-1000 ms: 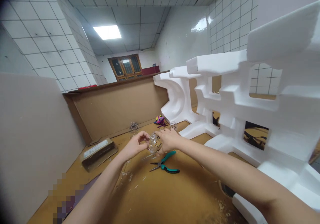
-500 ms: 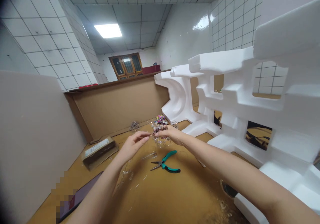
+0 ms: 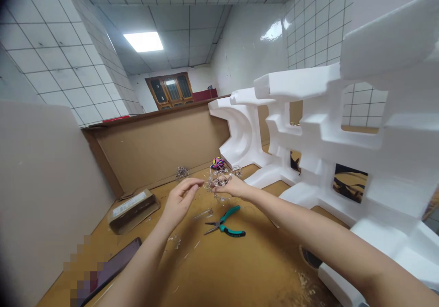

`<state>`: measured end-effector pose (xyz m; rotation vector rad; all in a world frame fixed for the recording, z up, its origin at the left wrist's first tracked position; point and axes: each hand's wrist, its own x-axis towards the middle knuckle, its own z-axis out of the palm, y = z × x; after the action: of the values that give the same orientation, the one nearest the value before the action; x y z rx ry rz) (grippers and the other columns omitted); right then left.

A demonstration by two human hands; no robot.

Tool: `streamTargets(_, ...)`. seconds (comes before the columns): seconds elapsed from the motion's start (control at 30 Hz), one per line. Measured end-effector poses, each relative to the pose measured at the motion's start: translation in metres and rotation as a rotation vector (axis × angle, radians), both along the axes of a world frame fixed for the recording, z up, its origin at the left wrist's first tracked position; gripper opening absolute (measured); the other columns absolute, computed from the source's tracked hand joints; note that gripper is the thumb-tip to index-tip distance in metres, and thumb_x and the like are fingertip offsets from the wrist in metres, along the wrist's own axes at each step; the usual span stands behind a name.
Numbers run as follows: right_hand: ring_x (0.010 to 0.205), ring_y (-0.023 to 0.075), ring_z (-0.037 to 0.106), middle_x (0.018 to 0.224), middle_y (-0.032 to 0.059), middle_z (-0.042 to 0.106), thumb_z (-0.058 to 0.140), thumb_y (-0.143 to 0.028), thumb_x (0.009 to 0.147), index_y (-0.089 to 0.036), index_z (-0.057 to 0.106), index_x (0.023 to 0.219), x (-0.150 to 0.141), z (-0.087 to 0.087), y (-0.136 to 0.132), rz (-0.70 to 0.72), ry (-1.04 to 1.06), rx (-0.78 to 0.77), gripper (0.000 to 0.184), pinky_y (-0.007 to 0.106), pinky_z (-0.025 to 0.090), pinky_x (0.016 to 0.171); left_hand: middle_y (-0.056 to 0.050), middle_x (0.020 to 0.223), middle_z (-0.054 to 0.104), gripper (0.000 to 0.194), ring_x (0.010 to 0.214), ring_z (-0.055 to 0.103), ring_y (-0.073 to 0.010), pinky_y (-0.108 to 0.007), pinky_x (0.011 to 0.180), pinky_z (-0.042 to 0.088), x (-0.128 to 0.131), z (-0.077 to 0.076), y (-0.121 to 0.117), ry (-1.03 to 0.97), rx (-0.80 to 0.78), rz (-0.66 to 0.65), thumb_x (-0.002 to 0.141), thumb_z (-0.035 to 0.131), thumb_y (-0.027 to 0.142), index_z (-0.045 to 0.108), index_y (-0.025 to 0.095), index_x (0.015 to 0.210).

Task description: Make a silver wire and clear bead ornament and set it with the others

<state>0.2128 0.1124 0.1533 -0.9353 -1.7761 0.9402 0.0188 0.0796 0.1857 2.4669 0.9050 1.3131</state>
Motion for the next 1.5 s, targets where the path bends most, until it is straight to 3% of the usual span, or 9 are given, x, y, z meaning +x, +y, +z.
streamTargets(0.07, 0.082, 0.0204, 0.060, 0.080, 0.0024, 0.068, 0.068, -0.031, 0.062, -0.018, 0.067, 0.081, 0.000, -0.004, 0.000, -0.038, -0.025, 0.029, 0.024, 0.031, 0.045, 0.076, -0.007, 0.101, 0.059, 0.021, 0.097, 0.054, -0.0180, -0.035, 0.087, 0.042, 0.001, 0.004, -0.003, -0.031, 0.113, 0.054, 0.085, 0.044, 0.022, 0.059, 0.020, 0.099)
streamTargets(0.17, 0.087, 0.0222, 0.059, 0.085, 0.0028, 0.068, 0.066, -0.030, 0.064, -0.021, 0.067, 0.084, -0.002, -0.007, -0.001, -0.130, -0.094, 0.090, 0.022, 0.030, 0.043, 0.077, -0.007, 0.106, 0.057, 0.026, 0.102, 0.051, -0.0193, -0.036, 0.090, 0.039, 0.008, 0.008, -0.010, 0.093, 0.214, 0.008, 0.082, 0.048, 0.022, 0.055, 0.021, 0.107)
streamTargets(0.37, 0.084, 0.0226, 0.060, 0.086, 0.0032, 0.069, 0.059, -0.027, 0.069, -0.023, 0.066, 0.085, -0.006, -0.005, -0.004, -0.310, -0.352, 0.213, 0.018, 0.028, 0.043, 0.072, -0.006, 0.100, 0.060, 0.034, 0.094, 0.051, -0.0215, -0.039, 0.085, 0.039, 0.020, 0.002, -0.011, 0.241, 0.201, 0.059, 0.076, 0.056, 0.026, 0.051, 0.021, 0.109)
streamTargets(0.5, 0.083, 0.0227, 0.060, 0.083, 0.0029, 0.069, 0.060, -0.027, 0.068, -0.023, 0.066, 0.082, -0.006, -0.003, -0.005, -0.333, -0.389, 0.219, 0.016, 0.027, 0.042, 0.070, -0.006, 0.090, 0.059, 0.029, 0.088, 0.051, -0.0215, -0.042, 0.087, 0.037, 0.018, 0.001, -0.008, 0.305, 0.301, 0.081, 0.077, 0.053, 0.027, 0.055, 0.022, 0.106)
streamTargets(0.63, 0.083, 0.0225, 0.060, 0.082, 0.0037, 0.069, 0.060, -0.027, 0.067, -0.020, 0.065, 0.081, -0.009, -0.002, -0.009, -0.315, -0.402, 0.234, 0.017, 0.026, 0.040, 0.070, -0.009, 0.104, 0.055, 0.023, 0.100, 0.047, -0.0244, -0.046, 0.092, 0.033, 0.014, 0.006, -0.009, 0.355, 0.393, 0.137, 0.076, 0.055, 0.028, 0.061, 0.022, 0.097)
streamTargets(0.8, 0.077, 0.0223, 0.061, 0.078, 0.0030, 0.068, 0.059, -0.030, 0.067, -0.021, 0.065, 0.079, -0.014, -0.004, -0.012, -0.292, -0.387, 0.233, 0.017, 0.027, 0.040, 0.065, -0.004, 0.096, 0.057, 0.009, 0.096, 0.050, -0.0198, -0.049, 0.104, 0.021, 0.011, 0.012, -0.008, 0.396, 0.405, 0.135, 0.076, 0.055, 0.027, 0.062, 0.022, 0.077)
streamTargets(0.9, 0.072, 0.0215, 0.060, 0.075, 0.0029, 0.068, 0.057, -0.033, 0.068, -0.021, 0.065, 0.078, -0.016, -0.005, -0.008, -0.312, -0.364, 0.195, 0.017, 0.027, 0.040, 0.062, -0.005, 0.096, 0.056, 0.012, 0.095, 0.050, -0.0194, -0.047, 0.102, 0.026, 0.009, 0.011, -0.008, 0.372, 0.445, 0.148, 0.078, 0.054, 0.027, 0.063, 0.021, 0.074)
streamTargets(1.17, 0.078, 0.0212, 0.060, 0.083, 0.0036, 0.069, 0.058, -0.027, 0.068, -0.020, 0.064, 0.080, -0.014, -0.001, -0.004, -0.323, -0.354, 0.186, 0.016, 0.027, 0.041, 0.067, -0.007, 0.099, 0.058, 0.022, 0.097, 0.051, -0.0197, -0.045, 0.099, 0.032, 0.010, 0.007, -0.008, 0.239, 0.431, 0.060, 0.080, 0.051, 0.025, 0.057, 0.020, 0.100)
streamTargets(1.5, 0.072, 0.0210, 0.060, 0.071, 0.0045, 0.067, 0.058, -0.024, 0.067, -0.019, 0.063, 0.069, -0.017, -0.009, 0.003, -0.285, -0.359, 0.161, 0.008, 0.027, 0.041, 0.066, -0.009, 0.113, 0.060, 0.030, 0.107, 0.052, -0.0202, -0.048, 0.104, 0.026, 0.018, 0.005, -0.015, 0.416, 0.368, -0.123, 0.083, 0.045, 0.024, 0.054, 0.019, 0.112)
